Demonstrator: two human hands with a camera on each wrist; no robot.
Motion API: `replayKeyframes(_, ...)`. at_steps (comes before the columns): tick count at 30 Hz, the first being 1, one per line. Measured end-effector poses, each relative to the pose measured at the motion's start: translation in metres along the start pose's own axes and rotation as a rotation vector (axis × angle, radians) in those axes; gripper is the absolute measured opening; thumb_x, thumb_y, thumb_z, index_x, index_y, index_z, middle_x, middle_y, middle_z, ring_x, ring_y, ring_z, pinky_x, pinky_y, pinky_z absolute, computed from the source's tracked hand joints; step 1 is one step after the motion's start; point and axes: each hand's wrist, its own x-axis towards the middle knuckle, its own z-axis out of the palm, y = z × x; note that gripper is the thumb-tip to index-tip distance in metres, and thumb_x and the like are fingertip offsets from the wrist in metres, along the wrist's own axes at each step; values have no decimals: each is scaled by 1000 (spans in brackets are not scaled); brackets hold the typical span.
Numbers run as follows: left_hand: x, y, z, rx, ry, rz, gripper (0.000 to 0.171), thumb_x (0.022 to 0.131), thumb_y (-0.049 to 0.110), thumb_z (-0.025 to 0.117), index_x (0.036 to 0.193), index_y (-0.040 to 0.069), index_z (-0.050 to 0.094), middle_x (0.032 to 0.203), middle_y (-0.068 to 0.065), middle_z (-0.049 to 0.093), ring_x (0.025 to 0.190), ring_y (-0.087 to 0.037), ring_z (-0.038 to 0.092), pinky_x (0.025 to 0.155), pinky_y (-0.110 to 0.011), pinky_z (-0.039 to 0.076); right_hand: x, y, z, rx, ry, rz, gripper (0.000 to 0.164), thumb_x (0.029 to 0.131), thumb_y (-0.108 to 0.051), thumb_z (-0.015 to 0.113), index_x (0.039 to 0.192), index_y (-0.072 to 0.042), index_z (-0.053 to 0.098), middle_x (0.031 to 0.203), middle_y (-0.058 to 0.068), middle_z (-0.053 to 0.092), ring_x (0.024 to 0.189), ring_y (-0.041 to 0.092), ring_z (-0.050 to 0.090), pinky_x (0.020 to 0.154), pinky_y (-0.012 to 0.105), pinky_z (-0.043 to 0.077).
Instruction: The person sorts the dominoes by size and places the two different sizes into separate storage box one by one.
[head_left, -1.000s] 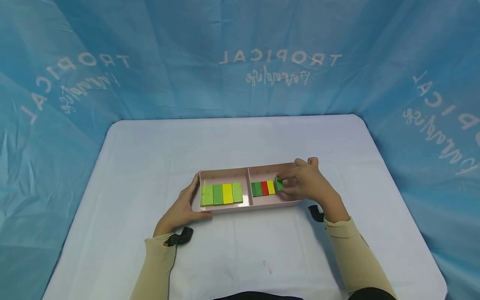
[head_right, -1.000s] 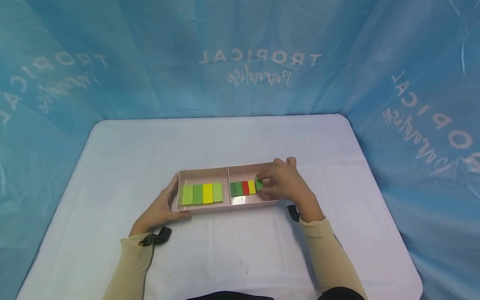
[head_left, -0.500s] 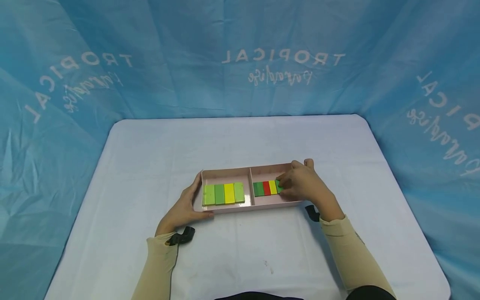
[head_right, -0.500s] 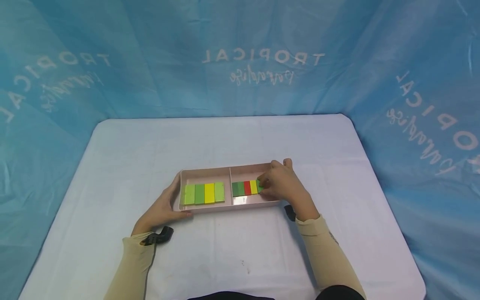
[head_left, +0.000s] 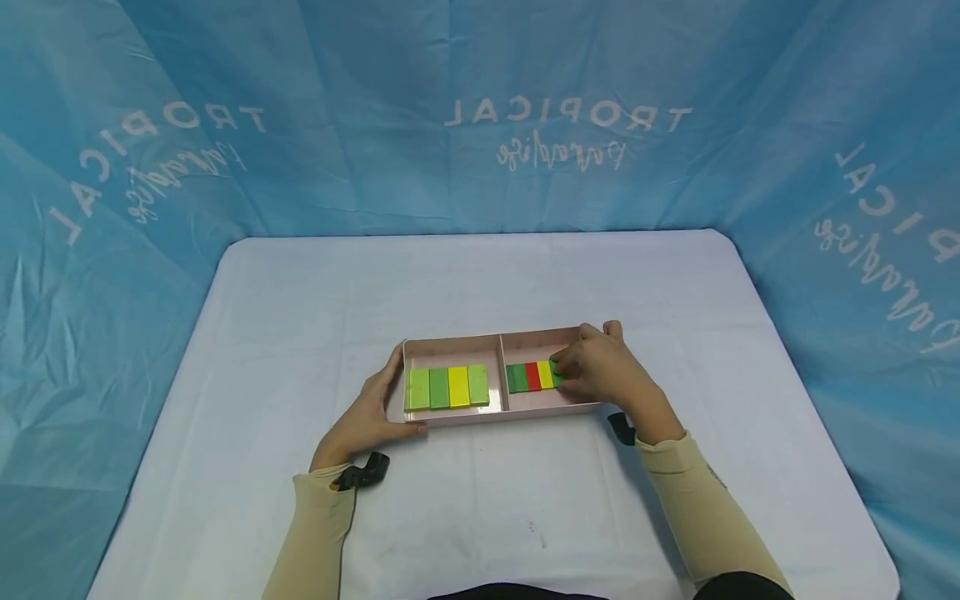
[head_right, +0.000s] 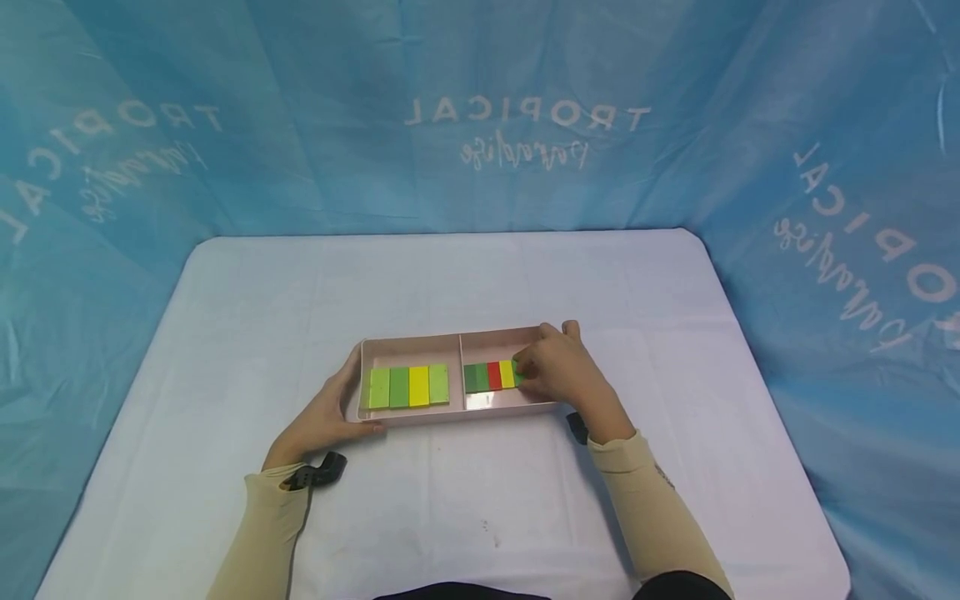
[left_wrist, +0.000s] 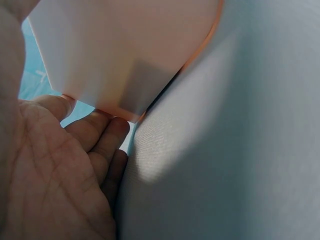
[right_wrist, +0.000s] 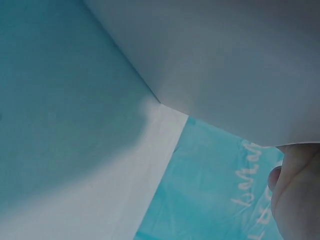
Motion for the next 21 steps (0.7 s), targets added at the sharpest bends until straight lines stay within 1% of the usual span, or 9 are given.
replayKeyframes(7, 0, -3, 4, -25, 5, 2, 135, 69, 28, 95, 164, 20, 0, 169, -12, 11, 154, -39, 11, 121, -65, 11, 1, 1, 4, 7, -32, 21, 30, 68, -30, 94, 95, -21, 84, 106, -8, 77, 103, 17, 56, 85, 45, 27)
replayKeyframes(10, 3, -5, 5, -30, -2, 6, 144, 64, 30, 98, 163, 20, -7, 169, -14, 13, 154, -40, 10, 120, -67, 9, 2, 4, 4, 20, -40, 28, 37, 68, -33, 94, 100, -21, 83, 109, -7, 77, 102, 18, 56, 84, 45, 28)
replayKeyframes(12, 6, -7, 6, -50, -5, 26, 153, 60, 33, 99, 162, 20, -14, 169, -13, 11, 154, -40, 11, 120, -68, 9, 3, 7, 5, 24, -14, 24, 41, 70, -37, 93, 105, -21, 82, 110, -7, 76, 99, 17, 55, 83, 46, 27)
replayKeyframes(13, 5, -9, 5, -62, -6, 35, 155, 59, 36, 99, 161, 20, -17, 169, -13, 9, 154, -39, 12, 120, -68, 8, 0, 8, 7, 33, 17, 18, 40, 72, -37, 92, 107, -21, 81, 111, -7, 76, 96, 16, 55, 82, 47, 27)
replayKeyframes(14, 4, -10, 4, -60, -4, 45, 154, 62, 42, 97, 160, 20, -20, 170, -13, 7, 154, -39, 14, 120, -67, 10, -2, 9, 8, 38, 61, 12, 39, 74, -38, 90, 108, -21, 81, 110, -7, 76, 93, 15, 53, 81, 47, 27)
replayKeyframes(16, -1, -10, -1, -21, 24, 67, 140, 74, 50, 87, 160, 19, -19, 170, -15, 4, 153, -41, 15, 119, -68, 13, -10, 9, 11, 51, 179, 0, 33, 79, -38, 86, 108, -21, 81, 109, -6, 77, 88, 14, 52, 80, 48, 26)
replayKeyframes(17, -5, -9, -4, 14, 51, 72, 128, 82, 52, 80, 162, 20, -14, 170, -15, 4, 153, -42, 15, 118, -69, 14, -16, 9, 12, 51, 247, -3, 32, 81, -37, 85, 107, -20, 81, 108, -5, 77, 87, 15, 53, 79, 49, 25)
replayKeyframes(19, -14, -4, -14, 137, 122, 87, 101, 93, 54, 67, 164, 19, 4, 168, -19, 9, 151, -45, 18, 118, -70, 14, -29, 6, 14, 57, 378, 12, 29, 83, -36, 82, 105, -17, 81, 109, 0, 77, 89, 18, 55, 80, 53, 25)
replayKeyframes(21, -22, 3, -24, 334, 205, 86, 81, 98, 52, 59, 163, 21, 21, 166, -20, 20, 149, -47, 21, 117, -71, 10, -43, 2, 15, 36, 470, 58, 34, 82, -38, 82, 107, -15, 80, 116, 4, 75, 95, 24, 59, 81, 57, 27)
